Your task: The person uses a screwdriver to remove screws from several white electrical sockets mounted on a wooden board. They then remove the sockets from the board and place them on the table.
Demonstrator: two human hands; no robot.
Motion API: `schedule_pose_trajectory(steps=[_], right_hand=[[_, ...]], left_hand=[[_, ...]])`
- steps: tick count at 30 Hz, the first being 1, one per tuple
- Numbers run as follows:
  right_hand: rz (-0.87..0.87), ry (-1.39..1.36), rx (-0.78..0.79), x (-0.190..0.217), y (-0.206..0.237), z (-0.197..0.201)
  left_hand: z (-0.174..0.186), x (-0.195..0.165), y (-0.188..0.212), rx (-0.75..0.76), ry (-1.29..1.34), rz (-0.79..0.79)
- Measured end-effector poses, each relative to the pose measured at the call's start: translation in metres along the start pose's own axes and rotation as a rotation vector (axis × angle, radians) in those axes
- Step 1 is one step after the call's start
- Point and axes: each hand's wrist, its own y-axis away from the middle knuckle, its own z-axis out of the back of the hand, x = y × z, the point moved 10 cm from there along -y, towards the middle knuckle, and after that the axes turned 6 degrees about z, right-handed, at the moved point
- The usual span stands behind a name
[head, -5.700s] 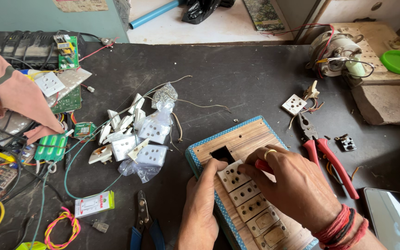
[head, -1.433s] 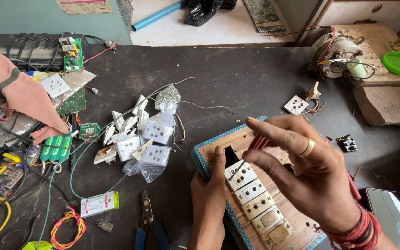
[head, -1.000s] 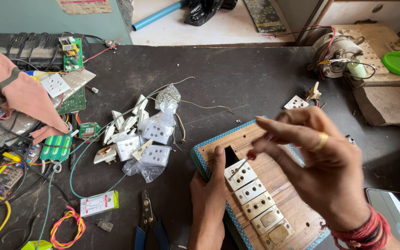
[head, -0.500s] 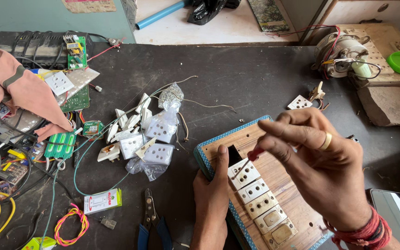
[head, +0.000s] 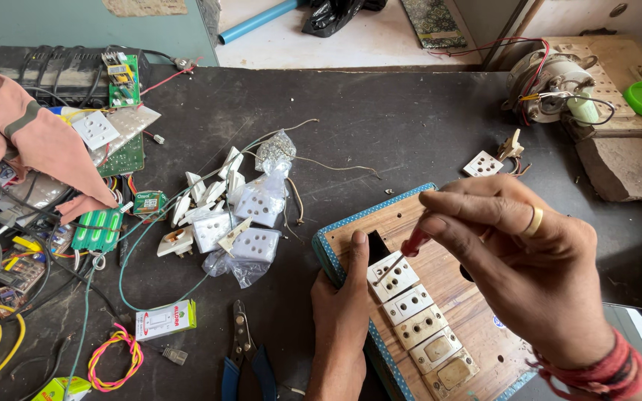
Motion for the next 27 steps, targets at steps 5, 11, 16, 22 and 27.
schedule_pose_trajectory(steps=[5, 11, 16, 22, 27], right_hand=[[-0.052, 0.002, 0.012, -0.003, 0.000, -0.003], [-0.071, 0.099, -0.068, -0.009, 0.000, 0.010], [-0.076, 0.057, -0.027, -0.013, 0.001, 0.010], [-0.078, 0.008, -0.038, -0.016, 0.006, 0.009], [-0.125, -0.078, 0.022, -0.015, 0.005, -0.001]], left_hand=[[-0.002, -0.004, 0.001, 0.029, 0.025, -0.052], [0.002, 0.004, -0.001, -0.024, -0.012, 0.021], [0.000, 0.001, -0.001, -0.013, 0.016, -0.004], [0.000, -0.001, 0.000, -0.017, 0.029, -0.029], [-0.002, -0.004, 0.001, 0.010, 0.050, -0.058]])
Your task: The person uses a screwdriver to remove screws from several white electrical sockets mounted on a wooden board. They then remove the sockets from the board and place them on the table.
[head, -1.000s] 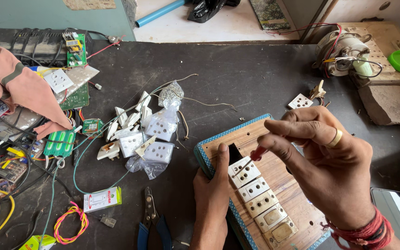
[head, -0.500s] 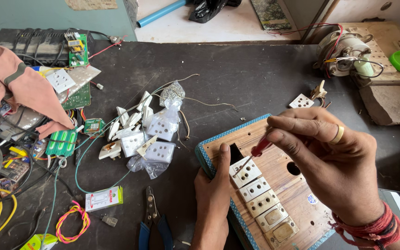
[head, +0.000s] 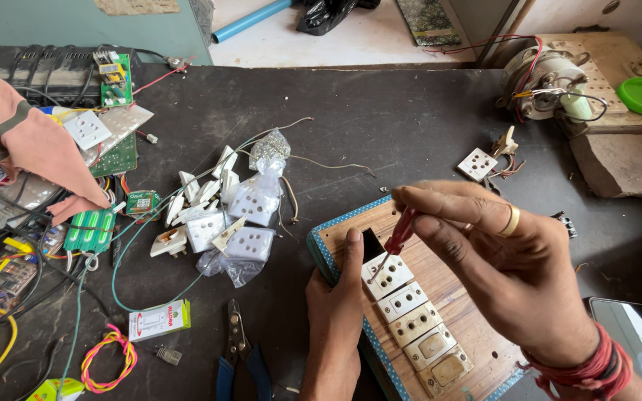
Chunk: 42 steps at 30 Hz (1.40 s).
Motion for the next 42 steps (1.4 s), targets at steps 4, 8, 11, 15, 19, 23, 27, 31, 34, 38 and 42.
schedule_pose_trajectory(steps=[4, 8, 11, 15, 19, 23, 27, 31, 34, 38, 42], right_hand=[[0.076, 0.077, -0.023, 0.013, -0.004, -0.002], [0.012, 0.035, 0.017, 0.011, -0.004, -0.006], [0.075, 0.094, -0.023, 0.014, -0.004, -0.003], [0.035, 0.133, -0.006, 0.009, -0.002, 0.002], [-0.001, 0.060, -0.022, 0.003, -0.002, 0.004], [0.100, 0.083, -0.003, 0.013, -0.002, 0.003], [-0.089, 0.040, -0.026, -0.004, -0.002, 0.006], [0.077, 0.022, 0.009, 0.011, -0.004, 0.000], [0.034, -0.036, 0.012, 0.007, -0.003, 0.003], [0.062, 0.052, 0.039, 0.007, -0.002, 0.004], [0.067, 0.108, -0.019, 0.005, -0.002, 0.010]], left_hand=[[0.003, 0.003, 0.000, -0.026, -0.042, 0.032], [0.001, -0.001, 0.000, -0.001, -0.004, 0.001], [0.000, -0.002, 0.000, 0.007, -0.007, -0.009], [0.002, 0.002, -0.001, -0.024, -0.064, 0.025], [0.001, 0.001, -0.002, -0.014, -0.039, 0.012], [0.002, 0.003, -0.003, -0.031, -0.055, 0.022], [0.002, 0.004, -0.003, -0.032, -0.053, 0.028], [0.002, 0.004, -0.004, -0.023, -0.046, 0.023], [0.002, 0.002, -0.003, -0.026, -0.034, 0.011], [0.002, 0.001, -0.002, -0.021, -0.040, 0.006], [0.000, -0.001, -0.001, -0.009, -0.032, -0.002]])
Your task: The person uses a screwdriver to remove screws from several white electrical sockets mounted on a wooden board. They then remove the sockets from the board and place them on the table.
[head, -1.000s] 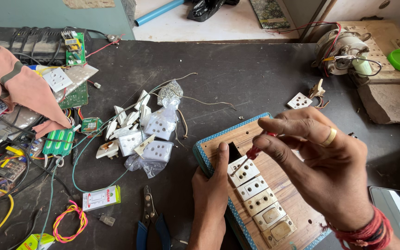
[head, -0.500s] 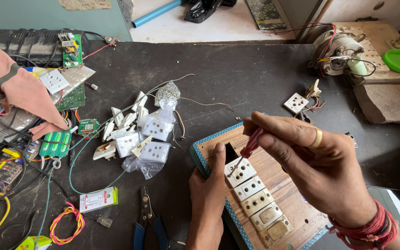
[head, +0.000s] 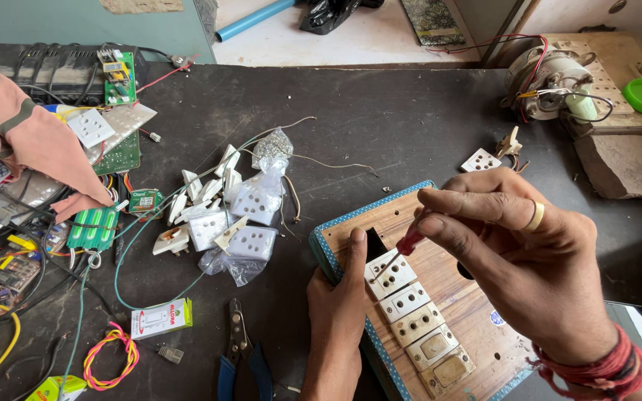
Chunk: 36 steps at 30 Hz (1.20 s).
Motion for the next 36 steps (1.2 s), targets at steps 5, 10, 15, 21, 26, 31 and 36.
schedule_pose_trajectory(steps=[5, 10, 15, 21, 26, 31, 36], right_hand=[[-0.002, -0.021, 0.033, 0.004, 0.000, -0.007], [0.046, 0.072, 0.011, 0.015, -0.003, -0.005], [-0.007, 0.002, -0.023, 0.004, -0.006, -0.002], [-0.111, -0.018, -0.005, -0.010, -0.002, 0.000], [0.023, -0.135, 0.000, 0.007, -0.009, -0.004], [-0.059, -0.092, 0.047, 0.007, -0.006, -0.006], [-0.005, -0.008, -0.010, 0.011, -0.004, 0.000]], left_hand=[[0.002, 0.003, -0.001, -0.021, -0.017, 0.033], [0.004, 0.007, -0.005, -0.035, -0.024, 0.041], [0.004, 0.002, -0.013, -0.026, 0.068, -0.051], [0.005, 0.003, -0.022, -0.047, 0.100, -0.075], [0.005, -0.001, -0.023, -0.046, 0.068, -0.122], [0.009, 0.008, -0.020, -0.094, -0.054, -0.032], [0.003, -0.012, -0.008, -0.009, 0.042, -0.271]])
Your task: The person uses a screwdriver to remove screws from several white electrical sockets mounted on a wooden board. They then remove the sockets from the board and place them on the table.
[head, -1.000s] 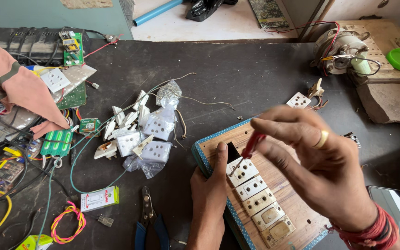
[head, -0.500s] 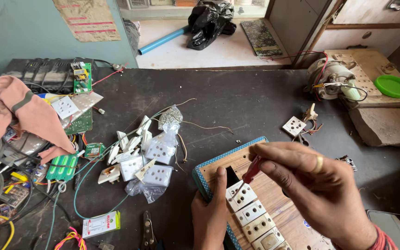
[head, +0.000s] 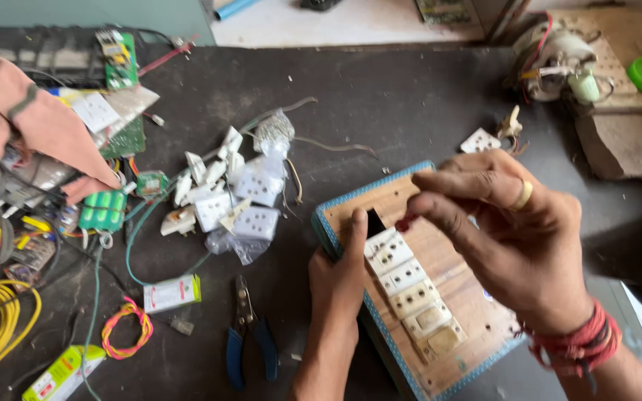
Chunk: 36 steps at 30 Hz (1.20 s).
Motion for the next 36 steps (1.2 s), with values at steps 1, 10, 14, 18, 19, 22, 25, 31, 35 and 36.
schedule_pose_trajectory(steps=[1, 10, 14, 18, 19, 22, 25, 31, 35, 36], right_hand=[[0.010, -0.020, 0.034, 0.001, 0.000, -0.003], [0.005, -0.100, 0.061, 0.007, -0.002, -0.005], [-0.002, -0.083, 0.040, 0.006, -0.003, -0.005], [0.057, -0.057, 0.070, 0.011, -0.001, -0.007], [0.047, -0.068, 0.068, 0.010, -0.001, -0.007], [0.033, -0.053, 0.050, 0.008, -0.001, -0.005], [0.108, 0.086, 0.073, 0.016, 0.001, -0.007], [0.081, 0.012, 0.084, 0.012, 0.005, -0.008], [0.061, 0.033, 0.075, 0.006, 0.003, -0.003], [0.038, -0.003, 0.081, 0.003, 0.004, -0.003]], left_hand=[[0.001, -0.001, 0.002, -0.006, 0.009, -0.017], [-0.007, 0.001, 0.005, 0.084, 0.053, -0.018], [-0.005, 0.007, 0.002, 0.058, 0.013, 0.025], [-0.006, 0.007, -0.001, 0.080, 0.038, -0.011], [-0.005, 0.008, -0.001, 0.076, 0.038, -0.016], [-0.006, 0.003, -0.002, 0.100, 0.065, -0.093], [-0.005, 0.004, -0.003, 0.084, 0.041, -0.113], [-0.006, 0.011, -0.006, 0.097, 0.023, -0.062], [-0.006, 0.012, -0.006, 0.089, 0.018, -0.052], [-0.005, 0.012, -0.007, 0.083, 0.007, -0.041]])
